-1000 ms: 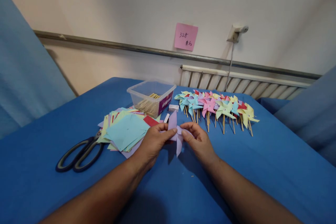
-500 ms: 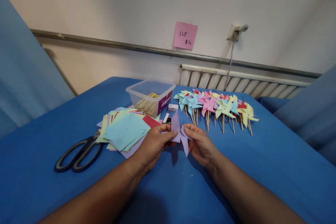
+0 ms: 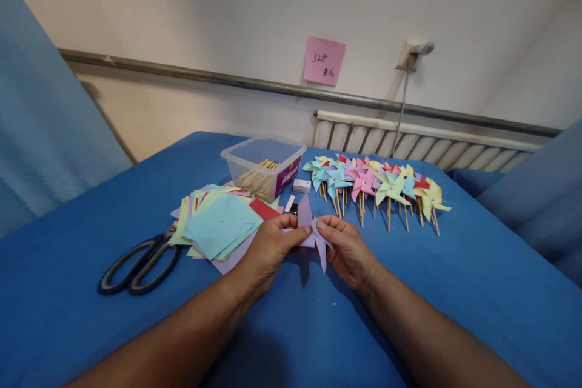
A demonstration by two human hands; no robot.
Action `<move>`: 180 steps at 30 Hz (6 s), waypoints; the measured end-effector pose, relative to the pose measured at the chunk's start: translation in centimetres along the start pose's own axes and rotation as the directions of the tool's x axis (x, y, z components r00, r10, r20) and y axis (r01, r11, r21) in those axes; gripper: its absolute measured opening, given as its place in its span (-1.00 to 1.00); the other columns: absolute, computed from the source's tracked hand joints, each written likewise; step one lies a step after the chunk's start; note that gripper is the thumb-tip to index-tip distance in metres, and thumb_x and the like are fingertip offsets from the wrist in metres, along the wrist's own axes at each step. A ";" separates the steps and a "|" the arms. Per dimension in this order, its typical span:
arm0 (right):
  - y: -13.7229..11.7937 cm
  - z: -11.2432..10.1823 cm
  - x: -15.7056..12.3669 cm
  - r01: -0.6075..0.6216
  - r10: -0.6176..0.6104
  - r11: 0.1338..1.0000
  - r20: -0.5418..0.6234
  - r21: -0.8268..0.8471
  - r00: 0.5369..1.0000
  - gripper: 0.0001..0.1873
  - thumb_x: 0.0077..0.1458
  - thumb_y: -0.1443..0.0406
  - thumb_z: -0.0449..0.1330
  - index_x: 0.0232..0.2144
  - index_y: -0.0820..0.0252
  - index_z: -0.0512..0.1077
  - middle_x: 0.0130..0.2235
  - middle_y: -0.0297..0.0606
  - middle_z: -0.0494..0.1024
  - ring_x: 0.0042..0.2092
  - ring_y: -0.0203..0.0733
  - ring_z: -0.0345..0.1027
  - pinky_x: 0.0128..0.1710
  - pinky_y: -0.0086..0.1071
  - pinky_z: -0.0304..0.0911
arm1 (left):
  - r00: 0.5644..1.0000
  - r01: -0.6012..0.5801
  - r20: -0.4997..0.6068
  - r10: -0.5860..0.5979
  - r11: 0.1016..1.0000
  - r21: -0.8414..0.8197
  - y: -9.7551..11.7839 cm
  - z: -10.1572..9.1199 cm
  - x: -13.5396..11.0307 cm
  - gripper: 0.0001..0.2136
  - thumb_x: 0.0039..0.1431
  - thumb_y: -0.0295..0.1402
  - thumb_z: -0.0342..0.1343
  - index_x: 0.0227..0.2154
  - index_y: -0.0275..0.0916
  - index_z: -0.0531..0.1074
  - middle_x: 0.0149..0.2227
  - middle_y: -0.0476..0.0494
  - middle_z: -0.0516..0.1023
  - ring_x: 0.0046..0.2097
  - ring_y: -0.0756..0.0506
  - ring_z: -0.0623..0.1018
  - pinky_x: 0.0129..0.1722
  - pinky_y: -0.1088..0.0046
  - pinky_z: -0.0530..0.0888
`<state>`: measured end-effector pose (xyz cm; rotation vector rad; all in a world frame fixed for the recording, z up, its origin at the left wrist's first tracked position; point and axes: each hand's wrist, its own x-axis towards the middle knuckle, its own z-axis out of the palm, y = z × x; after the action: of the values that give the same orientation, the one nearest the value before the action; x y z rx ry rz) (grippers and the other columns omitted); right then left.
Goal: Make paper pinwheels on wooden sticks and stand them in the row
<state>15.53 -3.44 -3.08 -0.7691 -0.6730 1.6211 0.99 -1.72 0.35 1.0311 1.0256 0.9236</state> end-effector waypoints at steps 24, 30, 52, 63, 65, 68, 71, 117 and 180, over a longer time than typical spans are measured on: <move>-0.1 -0.4 -0.1 0.364 -0.342 0.810 0.133 -0.461 0.930 -0.80 -0.04 0.29 0.30 -0.28 0.06 0.51 -0.34 -0.34 0.53 -0.34 -0.29 0.36 -0.30 -0.38 0.25 | 0.992 -0.116 -0.021 0.122 0.974 0.193 -0.2 -0.4 0.6 -0.81 -0.19 -0.34 0.24 -0.46 -0.32 0.46 -0.50 -0.06 0.49 -0.49 0.00 0.42 -0.49 0.51 0.32; -0.5 -0.3 0.2 0.313 -0.330 0.854 0.032 -0.415 0.943 -0.81 -0.10 0.23 0.34 -0.35 0.11 0.53 -0.46 -0.37 0.51 -0.43 -0.33 0.31 -0.41 -0.43 0.23 | 0.992 -0.121 -0.001 0.124 0.974 0.189 -0.1 -0.2 0.3 -0.78 -0.20 -0.32 0.27 -0.44 -0.31 0.48 -0.48 -0.06 0.50 -0.48 0.01 0.42 -0.47 0.50 0.34; -0.5 -0.4 0.1 0.272 -0.286 0.873 0.027 -0.404 0.958 -0.80 -0.14 0.20 0.36 -0.40 0.14 0.54 -0.46 -0.36 0.53 -0.43 -0.33 0.33 -0.39 -0.43 0.25 | 0.988 -0.151 0.026 0.149 0.954 0.258 0.2 -0.4 0.2 -0.75 -0.15 -0.21 0.27 -0.46 -0.31 0.50 -0.49 -0.08 0.49 -0.47 -0.01 0.41 -0.47 0.50 0.34; -0.3 0.0 0.1 0.263 -0.277 0.885 0.018 -0.384 0.961 -0.77 -0.16 0.20 0.37 -0.42 0.17 0.48 -0.48 -0.37 0.48 -0.45 -0.34 0.28 -0.44 -0.45 0.21 | 0.990 -0.139 0.022 0.139 0.942 0.304 0.5 0.0 -0.1 -0.78 -0.15 -0.24 0.25 -0.49 -0.30 0.48 -0.53 -0.04 0.48 -0.50 0.00 0.42 -0.47 0.50 0.34; -0.4 0.0 0.0 0.263 -0.279 0.879 0.018 -0.398 0.960 -0.78 -0.15 0.20 0.36 -0.43 0.17 0.47 -0.49 -0.38 0.48 -0.45 -0.34 0.28 -0.44 -0.45 0.21 | 0.990 -0.139 0.014 0.143 0.933 0.331 0.7 0.0 -0.2 -0.80 -0.17 -0.26 0.26 -0.52 -0.30 0.47 -0.55 -0.02 0.47 -0.51 0.00 0.41 -0.49 0.51 0.32; -0.4 0.1 0.0 0.269 -0.291 0.866 0.012 -0.423 0.957 -0.79 -0.16 0.21 0.36 -0.45 0.17 0.47 -0.48 -0.37 0.47 -0.44 -0.33 0.28 -0.44 -0.44 0.21 | 0.990 -0.135 0.007 0.142 0.922 0.363 0.8 0.1 -0.2 -0.82 -0.18 -0.28 0.26 -0.53 -0.29 0.47 -0.54 -0.03 0.48 -0.50 -0.01 0.42 -0.49 0.51 0.32; -0.3 0.1 -0.1 0.283 -0.308 0.851 0.016 -0.443 0.951 -0.81 -0.15 0.23 0.35 -0.45 0.17 0.46 -0.46 -0.36 0.48 -0.41 -0.30 0.30 -0.40 -0.43 0.23 | 0.990 -0.136 0.009 0.143 0.915 0.379 0.6 0.0 -0.1 -0.83 -0.16 -0.29 0.24 -0.52 -0.29 0.48 -0.52 -0.04 0.50 -0.50 -0.01 0.43 -0.48 0.51 0.33; -0.1 0.3 -0.2 0.205 -0.237 0.884 -0.024 -0.421 0.971 -0.76 -0.18 0.19 0.35 -0.53 0.20 0.40 -0.53 -0.42 0.41 -0.49 -0.37 0.19 -0.46 -0.46 0.10 | 0.995 -0.101 0.020 0.102 0.913 0.395 0.1 -0.3 0.2 -0.79 -0.15 -0.25 0.20 -0.52 -0.30 0.41 -0.54 -0.01 0.40 -0.49 0.00 0.37 -0.51 0.50 0.27; 0.6 -0.1 -0.2 0.190 -0.217 0.902 -0.027 -0.388 0.976 -0.70 -0.16 0.15 0.36 -0.52 0.20 0.37 -0.58 -0.45 0.37 -0.56 -0.42 0.12 -0.55 -0.49 0.01 | 0.971 -0.198 -0.005 0.238 0.817 0.541 0.6 -0.5 -0.1 -0.81 -0.15 -0.26 0.22 -0.46 -0.25 0.45 -0.45 -0.03 0.49 -0.44 -0.02 0.42 -0.44 0.48 0.30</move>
<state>15.23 -3.70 -3.56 -0.9974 -1.0043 1.2787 0.39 -1.51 0.81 1.6260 1.2860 0.8782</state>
